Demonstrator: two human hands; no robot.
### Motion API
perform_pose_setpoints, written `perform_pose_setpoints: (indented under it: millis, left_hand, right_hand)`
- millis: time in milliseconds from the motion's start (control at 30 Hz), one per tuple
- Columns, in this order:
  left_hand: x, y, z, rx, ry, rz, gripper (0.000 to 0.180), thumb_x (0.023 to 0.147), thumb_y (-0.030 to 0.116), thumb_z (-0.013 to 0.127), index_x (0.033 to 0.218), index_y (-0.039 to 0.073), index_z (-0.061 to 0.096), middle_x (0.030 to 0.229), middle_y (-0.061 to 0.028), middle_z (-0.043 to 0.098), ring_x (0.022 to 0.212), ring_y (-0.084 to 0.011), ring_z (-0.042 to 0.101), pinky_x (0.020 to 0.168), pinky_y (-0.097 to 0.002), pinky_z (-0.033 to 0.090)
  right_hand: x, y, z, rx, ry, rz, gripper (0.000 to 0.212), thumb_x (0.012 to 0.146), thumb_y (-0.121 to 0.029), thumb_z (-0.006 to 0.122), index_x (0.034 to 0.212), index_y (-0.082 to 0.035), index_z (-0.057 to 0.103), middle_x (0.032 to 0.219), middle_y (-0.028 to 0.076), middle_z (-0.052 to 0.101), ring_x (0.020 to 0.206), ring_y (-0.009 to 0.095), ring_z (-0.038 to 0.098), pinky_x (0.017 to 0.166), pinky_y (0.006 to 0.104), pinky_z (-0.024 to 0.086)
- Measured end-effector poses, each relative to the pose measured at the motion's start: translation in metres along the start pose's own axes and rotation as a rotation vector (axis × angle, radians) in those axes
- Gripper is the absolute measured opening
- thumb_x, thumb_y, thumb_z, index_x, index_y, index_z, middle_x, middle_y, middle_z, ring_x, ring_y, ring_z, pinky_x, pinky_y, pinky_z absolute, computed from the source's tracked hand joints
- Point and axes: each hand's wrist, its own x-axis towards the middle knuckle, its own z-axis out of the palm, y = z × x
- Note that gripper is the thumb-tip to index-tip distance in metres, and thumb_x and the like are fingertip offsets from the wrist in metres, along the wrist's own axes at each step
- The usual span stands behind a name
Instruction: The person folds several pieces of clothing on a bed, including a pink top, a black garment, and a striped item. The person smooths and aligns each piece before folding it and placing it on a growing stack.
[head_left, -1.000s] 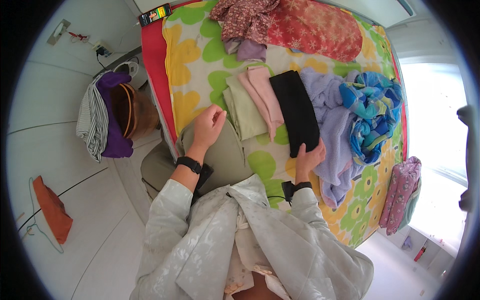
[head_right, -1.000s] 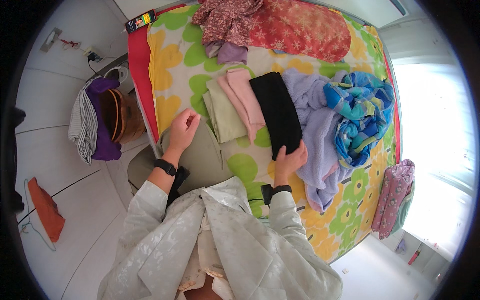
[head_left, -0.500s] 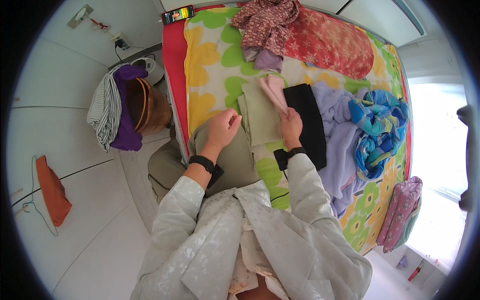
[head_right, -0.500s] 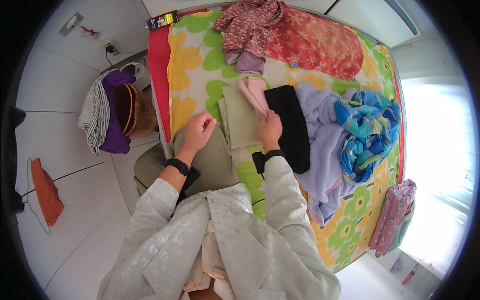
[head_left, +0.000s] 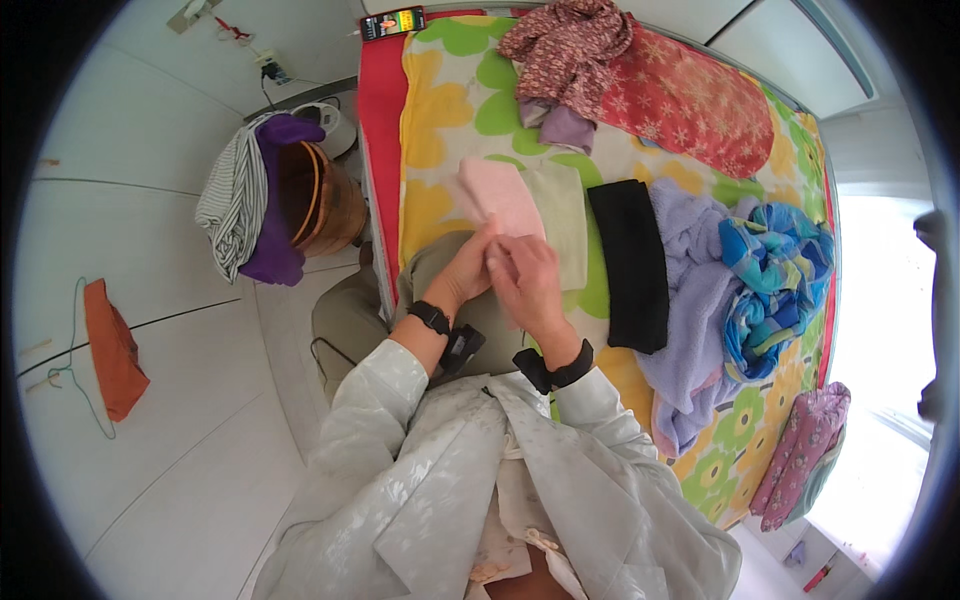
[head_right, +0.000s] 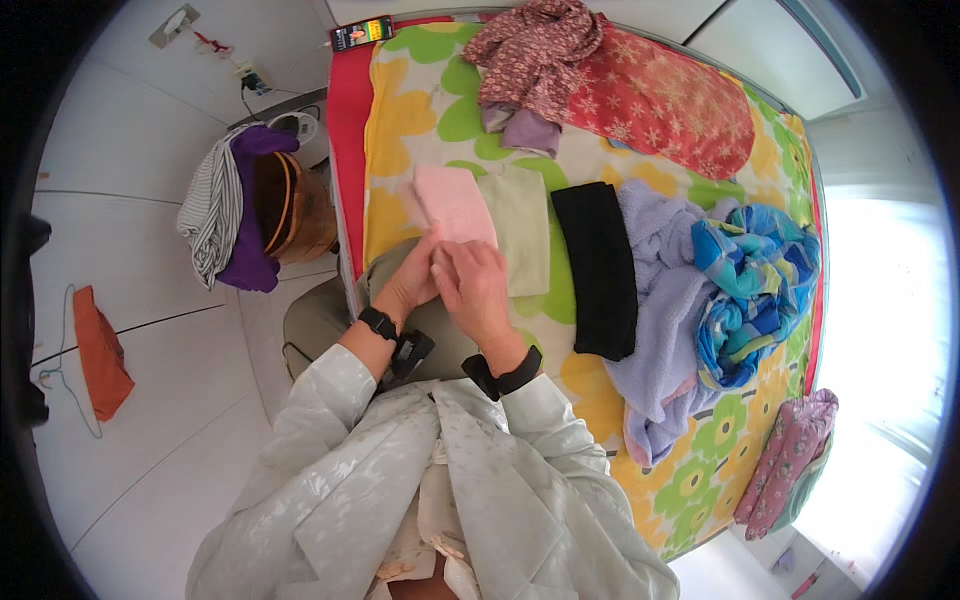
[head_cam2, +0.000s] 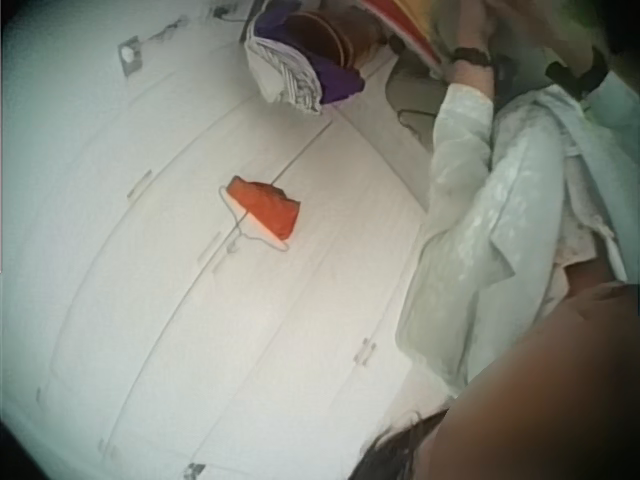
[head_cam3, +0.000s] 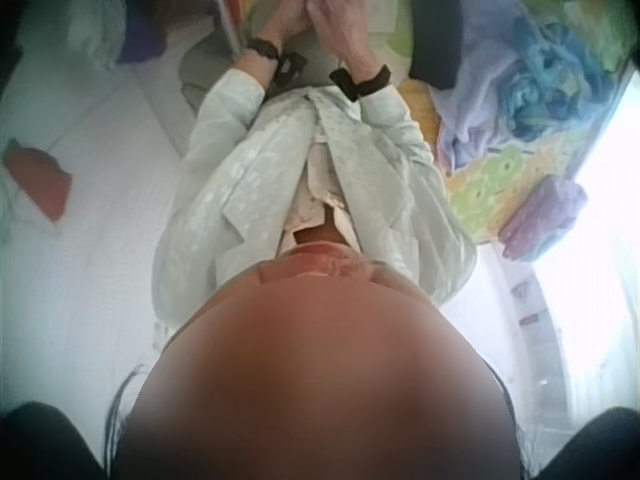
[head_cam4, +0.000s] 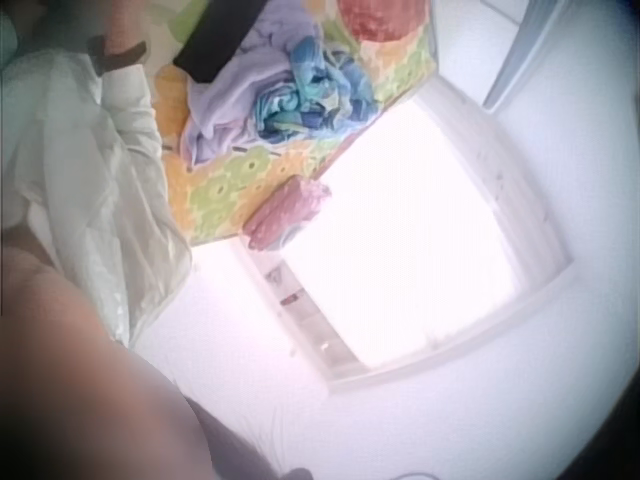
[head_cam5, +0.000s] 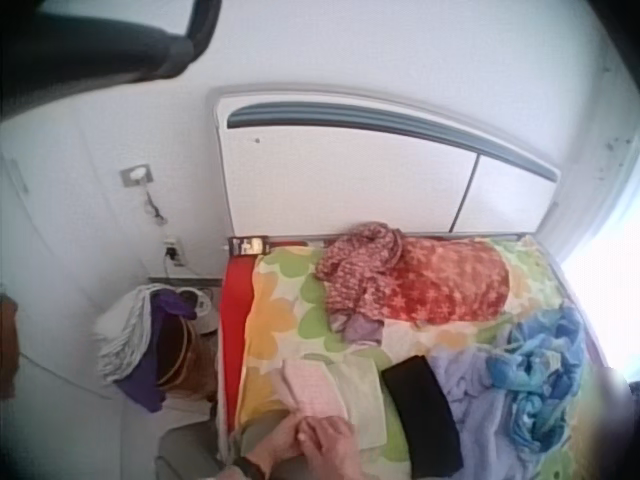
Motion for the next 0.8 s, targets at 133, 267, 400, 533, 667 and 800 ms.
perform_pose_setpoints:
  millis: [133,267,400,533,667,800]
  left_hand:
    - [-0.005,-0.002,-0.012,-0.167,-0.047,-0.006,0.048,0.094,0.038,0.048,0.120,-0.003,0.050,0.117,-0.0132,0.057,0.108,-0.0237,0.055,0.093,-0.0380,0.045]
    - [0.000,-0.004,-0.014,-0.058,-0.047,-0.039,0.045,0.094,0.028,0.047,0.128,-0.001,0.044,0.126,-0.0130,0.052,0.115,-0.0240,0.052,0.102,-0.0382,0.038]
    - [0.003,-0.002,-0.008,-0.076,-0.083,-0.044,0.040,0.095,0.022,0.046,0.129,0.001,0.043,0.125,-0.0121,0.052,0.113,-0.0238,0.052,0.100,-0.0391,0.040]
    - [0.004,0.001,-0.003,-0.086,-0.169,-0.010,0.040,0.095,0.017,0.045,0.132,0.004,0.039,0.126,-0.0112,0.051,0.114,-0.0235,0.052,0.100,-0.0398,0.041]
    - [0.004,0.001,-0.004,-0.070,-0.015,-0.011,0.040,0.095,0.019,0.047,0.131,0.003,0.040,0.126,-0.0113,0.052,0.115,-0.0237,0.051,0.101,-0.0406,0.039]
    - [0.001,0.002,-0.008,-0.150,0.063,-0.024,0.041,0.093,0.021,0.051,0.129,0.004,0.044,0.126,-0.0111,0.052,0.113,-0.0242,0.052,0.101,-0.0412,0.039]
  right_hand:
    - [-0.002,0.002,0.007,0.440,-0.038,0.401,0.029,0.078,-0.010,0.064,0.104,0.002,0.060,0.092,0.016,0.061,0.089,0.032,0.058,0.082,0.0406,0.045]
    - [-0.001,0.019,0.003,0.141,-0.009,0.257,0.046,0.076,-0.011,0.068,0.118,-0.001,0.055,0.108,0.016,0.056,0.095,0.026,0.055,0.083,0.0357,0.046]
    - [-0.009,0.033,0.008,0.001,-0.038,0.237,0.055,0.077,-0.011,0.068,0.127,-0.002,0.048,0.119,0.017,0.050,0.106,0.027,0.053,0.087,0.0347,0.045]
    - [-0.010,0.050,0.019,0.288,0.034,0.467,0.053,0.078,-0.010,0.065,0.128,-0.002,0.048,0.121,0.018,0.050,0.110,0.028,0.051,0.088,0.0344,0.045]
    - [-0.010,0.066,0.011,0.274,0.062,0.509,0.039,0.086,-0.009,0.056,0.124,-0.001,0.050,0.113,0.011,0.057,0.102,0.021,0.056,0.082,0.0321,0.048]
    - [-0.008,0.085,-0.019,0.761,0.173,0.816,0.029,0.093,-0.011,0.047,0.120,-0.004,0.053,0.106,0.006,0.062,0.081,0.016,0.062,0.067,0.0289,0.051]
